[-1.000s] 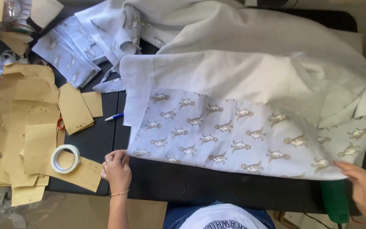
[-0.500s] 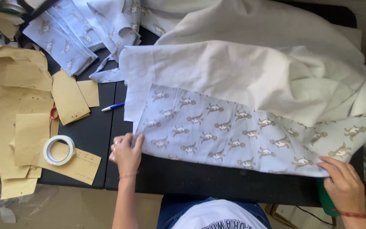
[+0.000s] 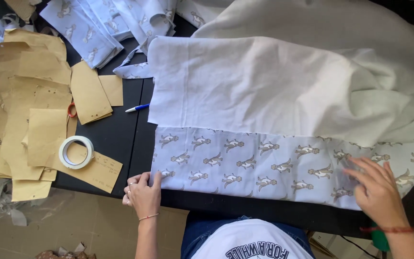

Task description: Tracing garment patterns onto fabric and cutting them out with an electric rotary cutter

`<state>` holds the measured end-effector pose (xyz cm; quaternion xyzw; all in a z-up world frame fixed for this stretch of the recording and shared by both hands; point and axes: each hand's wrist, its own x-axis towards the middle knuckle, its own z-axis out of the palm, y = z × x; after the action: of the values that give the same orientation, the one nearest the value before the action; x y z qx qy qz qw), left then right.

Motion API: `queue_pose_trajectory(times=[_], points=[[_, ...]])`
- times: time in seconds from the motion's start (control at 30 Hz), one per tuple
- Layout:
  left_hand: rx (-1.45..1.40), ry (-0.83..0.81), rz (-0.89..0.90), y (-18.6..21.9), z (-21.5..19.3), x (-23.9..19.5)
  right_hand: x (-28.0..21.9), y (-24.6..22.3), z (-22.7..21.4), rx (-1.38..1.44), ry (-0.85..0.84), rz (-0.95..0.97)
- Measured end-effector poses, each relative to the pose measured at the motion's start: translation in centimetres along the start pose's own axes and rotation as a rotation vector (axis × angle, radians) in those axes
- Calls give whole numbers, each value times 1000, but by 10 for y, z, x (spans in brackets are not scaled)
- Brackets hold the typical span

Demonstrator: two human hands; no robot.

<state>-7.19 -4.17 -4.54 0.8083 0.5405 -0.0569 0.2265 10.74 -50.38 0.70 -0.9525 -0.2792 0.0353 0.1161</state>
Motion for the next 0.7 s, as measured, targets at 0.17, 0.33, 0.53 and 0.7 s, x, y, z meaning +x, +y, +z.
queue_pose_trajectory(times=[0.17, 0.33, 0.53, 0.7], points=[[160, 81, 80, -8, 12, 12, 59, 41, 42, -151, -253, 226], [177, 24, 61, -11, 14, 14, 80, 34, 19, -203, -275, 282], [284, 256, 244, 5, 13, 1, 71, 65, 46, -349, -28, 277], [261, 597, 750, 76, 30, -36, 75, -48, 31, -142, 106, 161]])
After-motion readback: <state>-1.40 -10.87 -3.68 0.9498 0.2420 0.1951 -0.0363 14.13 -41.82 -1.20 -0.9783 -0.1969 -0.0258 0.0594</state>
